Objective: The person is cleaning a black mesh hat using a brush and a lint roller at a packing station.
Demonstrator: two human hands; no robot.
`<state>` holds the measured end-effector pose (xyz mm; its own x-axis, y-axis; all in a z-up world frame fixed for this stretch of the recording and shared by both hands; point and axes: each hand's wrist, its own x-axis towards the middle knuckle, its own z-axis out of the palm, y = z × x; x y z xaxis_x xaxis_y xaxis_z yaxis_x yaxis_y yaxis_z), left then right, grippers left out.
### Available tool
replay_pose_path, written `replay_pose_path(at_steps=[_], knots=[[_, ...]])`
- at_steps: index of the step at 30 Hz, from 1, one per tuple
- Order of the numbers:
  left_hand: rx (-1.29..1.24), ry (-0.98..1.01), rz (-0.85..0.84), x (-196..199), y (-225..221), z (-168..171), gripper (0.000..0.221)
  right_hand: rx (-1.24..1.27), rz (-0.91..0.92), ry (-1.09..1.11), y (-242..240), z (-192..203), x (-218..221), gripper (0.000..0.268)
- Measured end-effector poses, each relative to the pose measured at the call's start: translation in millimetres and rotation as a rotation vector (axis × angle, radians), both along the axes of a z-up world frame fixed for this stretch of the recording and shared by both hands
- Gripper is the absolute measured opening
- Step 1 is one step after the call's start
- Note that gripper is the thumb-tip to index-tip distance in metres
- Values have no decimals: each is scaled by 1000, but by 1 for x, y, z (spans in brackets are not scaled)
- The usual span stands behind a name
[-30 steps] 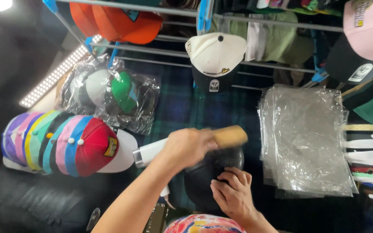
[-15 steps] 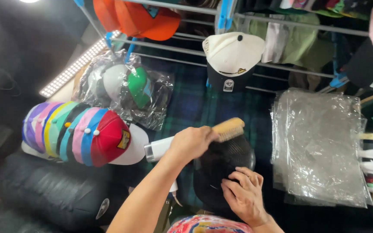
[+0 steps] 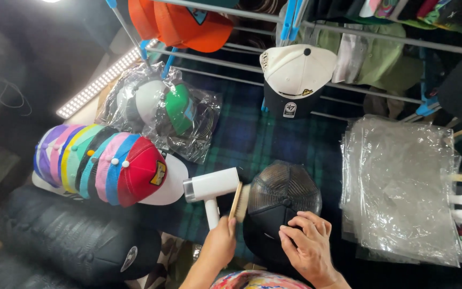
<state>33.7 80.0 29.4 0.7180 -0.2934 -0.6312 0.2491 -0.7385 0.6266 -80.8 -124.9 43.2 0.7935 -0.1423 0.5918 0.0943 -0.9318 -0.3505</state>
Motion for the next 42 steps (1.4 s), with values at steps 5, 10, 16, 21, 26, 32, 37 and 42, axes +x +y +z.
replay_pose_path(at_steps=[5, 10, 16, 21, 26, 32, 37, 42], knots=[[-47, 39, 116, -19, 1, 11, 44, -17, 1, -14, 2, 6, 3, 9], [109, -49, -65, -3, 11, 18, 42, -34, 18, -13, -2, 6, 4, 9], [36, -487, -320, 27, -26, 61, 33, -49, 17, 17, -2, 9, 2, 6], [95, -786, -399, 28, -37, 71, 41, -75, 10, 40, -4, 10, 0, 9], [-10, -276, -184, 26, -34, 41, 39, -61, 3, 63, -2, 8, -3, 7], [106, 92, -105, -23, 24, -34, 51, -46, -13, 23, -1, 4, 0, 8], [56, -314, -198, -9, -9, 46, 44, -37, 7, 83, -2, 12, -5, 6], [36, -587, -354, 56, -37, 42, 36, -60, 17, 24, -1, 11, -3, 9]])
